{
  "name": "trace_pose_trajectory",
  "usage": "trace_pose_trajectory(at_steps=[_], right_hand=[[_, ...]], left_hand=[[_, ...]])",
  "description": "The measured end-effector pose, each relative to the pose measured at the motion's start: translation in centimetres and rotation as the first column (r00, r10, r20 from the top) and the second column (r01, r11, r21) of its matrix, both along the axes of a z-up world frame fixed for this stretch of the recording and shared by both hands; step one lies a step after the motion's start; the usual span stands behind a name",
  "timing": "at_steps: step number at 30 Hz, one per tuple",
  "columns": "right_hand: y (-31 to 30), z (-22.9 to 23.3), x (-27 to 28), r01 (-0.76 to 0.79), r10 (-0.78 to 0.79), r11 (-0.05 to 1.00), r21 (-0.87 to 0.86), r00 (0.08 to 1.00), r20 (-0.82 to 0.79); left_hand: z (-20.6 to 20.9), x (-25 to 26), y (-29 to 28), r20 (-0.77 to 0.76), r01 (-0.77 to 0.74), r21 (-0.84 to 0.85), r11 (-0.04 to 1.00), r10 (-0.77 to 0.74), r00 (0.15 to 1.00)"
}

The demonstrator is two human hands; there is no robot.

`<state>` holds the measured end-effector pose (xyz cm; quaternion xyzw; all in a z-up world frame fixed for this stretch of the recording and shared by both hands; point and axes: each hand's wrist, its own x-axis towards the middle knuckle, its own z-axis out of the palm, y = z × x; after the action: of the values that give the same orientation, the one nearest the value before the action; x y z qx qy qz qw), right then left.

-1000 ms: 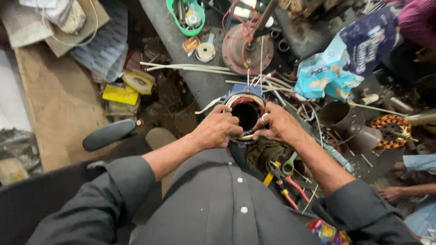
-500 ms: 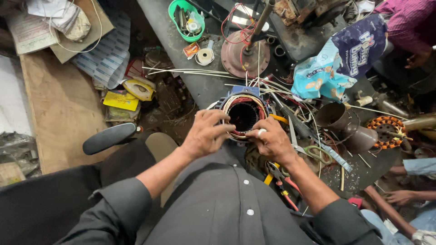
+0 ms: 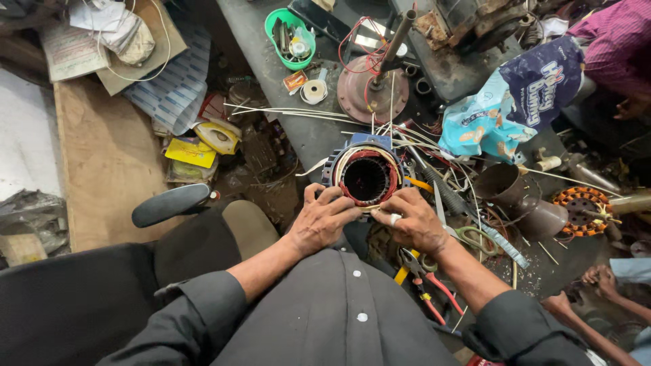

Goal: The person is repairing an electrical motor stator by hand. They are using pliers and wire cutters to manipulate and cut copper wires within the stator slots. The person is seated at a cluttered workbench in a workshop.

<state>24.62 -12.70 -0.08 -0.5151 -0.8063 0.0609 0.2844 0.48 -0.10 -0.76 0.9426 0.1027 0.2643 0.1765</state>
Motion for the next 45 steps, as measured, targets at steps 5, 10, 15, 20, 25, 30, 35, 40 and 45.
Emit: trace_pose_trajectory(at_steps=[5,10,15,20,25,30,35,40,45], right_hand=[[-0.6,0.8,-1.0,0.298,-0.326,0.945,-0.132,0.881,-0.343],[-0.1,0.4,0.0,0.315,-0.447,0.883,-0.348,0.79,-0.419],[1.3,-0.5,1.1,0.287,-0.398,0.883,-0.371,0.877,-0.27],[1.7,0.0,0.5,0.322,-0.417,0.859,-0.399,0.891,-0.18],[1.7,1.0,-0.4,0.345,-0.452,0.847,-0.405,0.868,-0.205],[2.0,0.9,-0.9,0.399,-0.531,0.792,-0.462,0.823,-0.2],[-0.2,0.2,-0.6,0.396,-0.522,0.835,-0.381,0.79,-0.321],[-8.9,-1.2,-0.3,0.773,-0.863,0.499,-0.392,0.404,-0.303],[-14.9,-3.8,-3.2,0.732,-0.987,0.158,-0.662,0.101,-0.124]], left_hand=[[-0.1,-0.2,-0.2,0.033,-0.015,0.018,1.0,0.014,0.999],[0.6,0.3,-0.1,0.086,-0.046,-0.191,0.981,0.064,0.994],[1.3,2.8,3.6,-0.064,0.136,0.013,0.991,-0.135,0.989],[1.3,3.2,5.4,-0.334,0.298,0.017,0.954,-0.276,0.901],[0.5,2.6,5.8,-0.183,0.324,0.042,0.945,-0.311,0.932],[0.8,3.2,5.6,-0.204,0.315,0.001,0.949,-0.309,0.929],[3.4,2.4,5.2,-0.036,0.275,-0.153,0.949,-0.283,0.958],[2.9,-3.2,5.8,0.135,-0.275,-0.323,0.905,0.332,0.934],[-0.5,-6.9,5.5,-0.142,-0.486,-0.796,0.362,0.668,0.73]])
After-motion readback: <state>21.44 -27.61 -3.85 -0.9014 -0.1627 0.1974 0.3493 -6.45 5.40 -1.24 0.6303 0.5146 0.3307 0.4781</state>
